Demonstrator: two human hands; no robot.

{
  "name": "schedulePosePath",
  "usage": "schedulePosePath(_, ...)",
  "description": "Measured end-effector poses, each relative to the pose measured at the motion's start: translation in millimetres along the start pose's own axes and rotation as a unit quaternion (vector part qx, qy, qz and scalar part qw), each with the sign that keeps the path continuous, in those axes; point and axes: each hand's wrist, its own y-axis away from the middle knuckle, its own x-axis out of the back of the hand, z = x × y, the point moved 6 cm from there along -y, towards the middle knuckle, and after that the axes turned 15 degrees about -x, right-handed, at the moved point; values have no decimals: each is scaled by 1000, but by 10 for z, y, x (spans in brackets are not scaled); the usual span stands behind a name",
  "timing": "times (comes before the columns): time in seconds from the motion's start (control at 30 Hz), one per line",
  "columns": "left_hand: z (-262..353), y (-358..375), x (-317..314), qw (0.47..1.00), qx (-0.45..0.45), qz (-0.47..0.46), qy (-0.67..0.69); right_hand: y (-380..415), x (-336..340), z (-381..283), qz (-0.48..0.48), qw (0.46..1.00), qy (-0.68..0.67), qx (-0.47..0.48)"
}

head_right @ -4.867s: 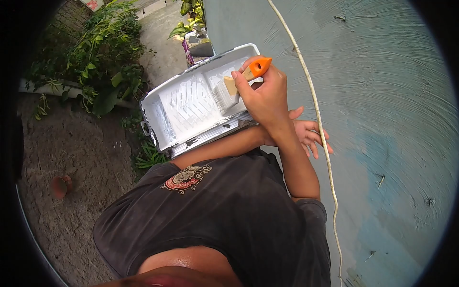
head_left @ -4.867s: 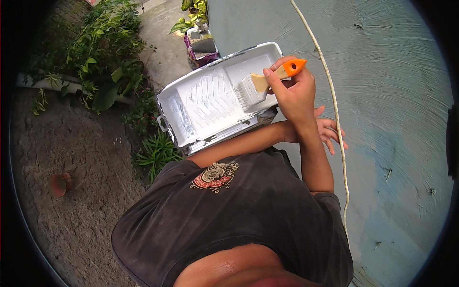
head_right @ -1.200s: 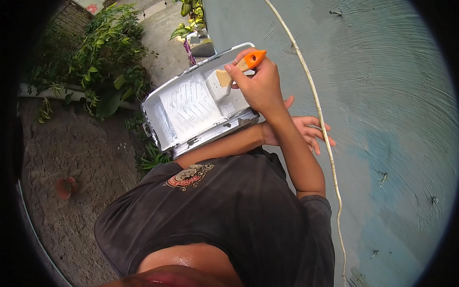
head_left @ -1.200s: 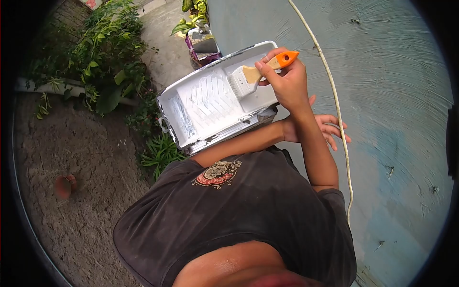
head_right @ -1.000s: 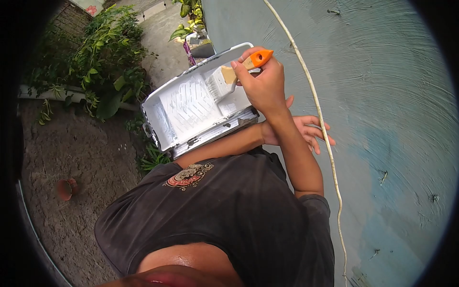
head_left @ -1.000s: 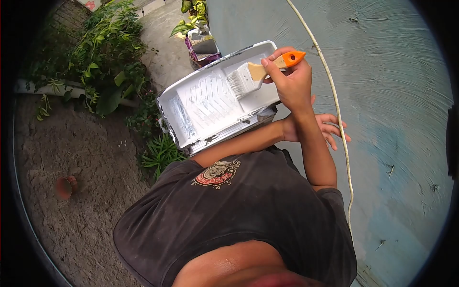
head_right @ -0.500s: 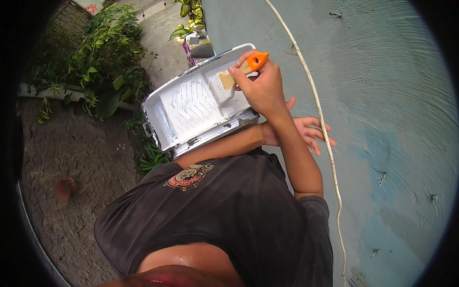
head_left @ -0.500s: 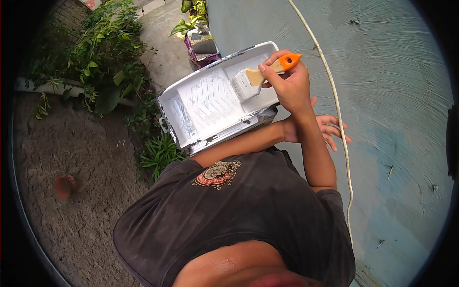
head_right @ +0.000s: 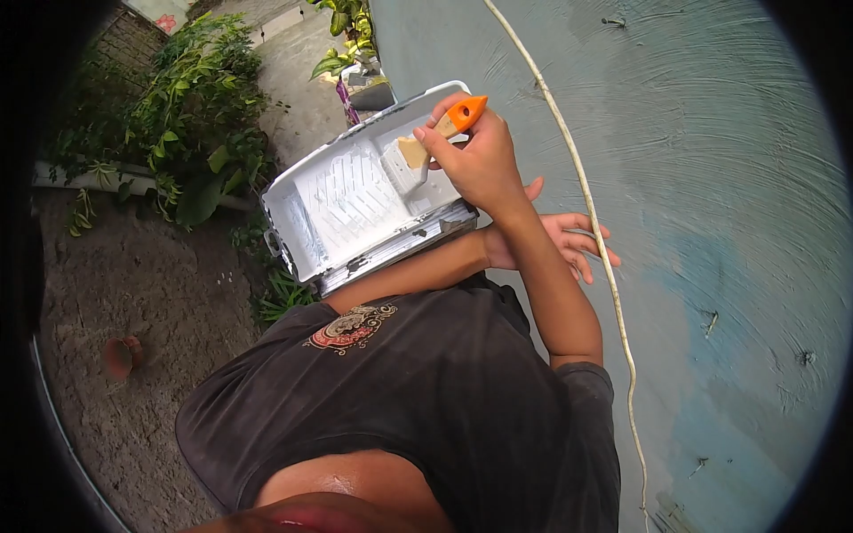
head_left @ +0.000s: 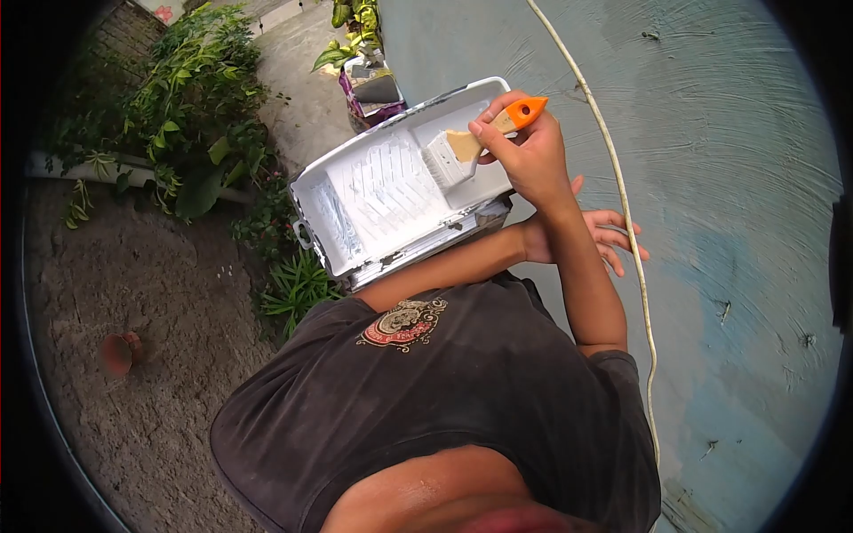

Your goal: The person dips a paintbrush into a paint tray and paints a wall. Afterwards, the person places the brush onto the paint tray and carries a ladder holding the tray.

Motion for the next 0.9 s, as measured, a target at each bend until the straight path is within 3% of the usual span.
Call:
schedulePosePath(0.37,-7,71,58,999,-11,11,-30,15,183,17,73,997,-14,15)
schedulePosePath(0.9,64,73,-114,1000,-7,-9,6,2,33,24,-12,1000,-10,-8)
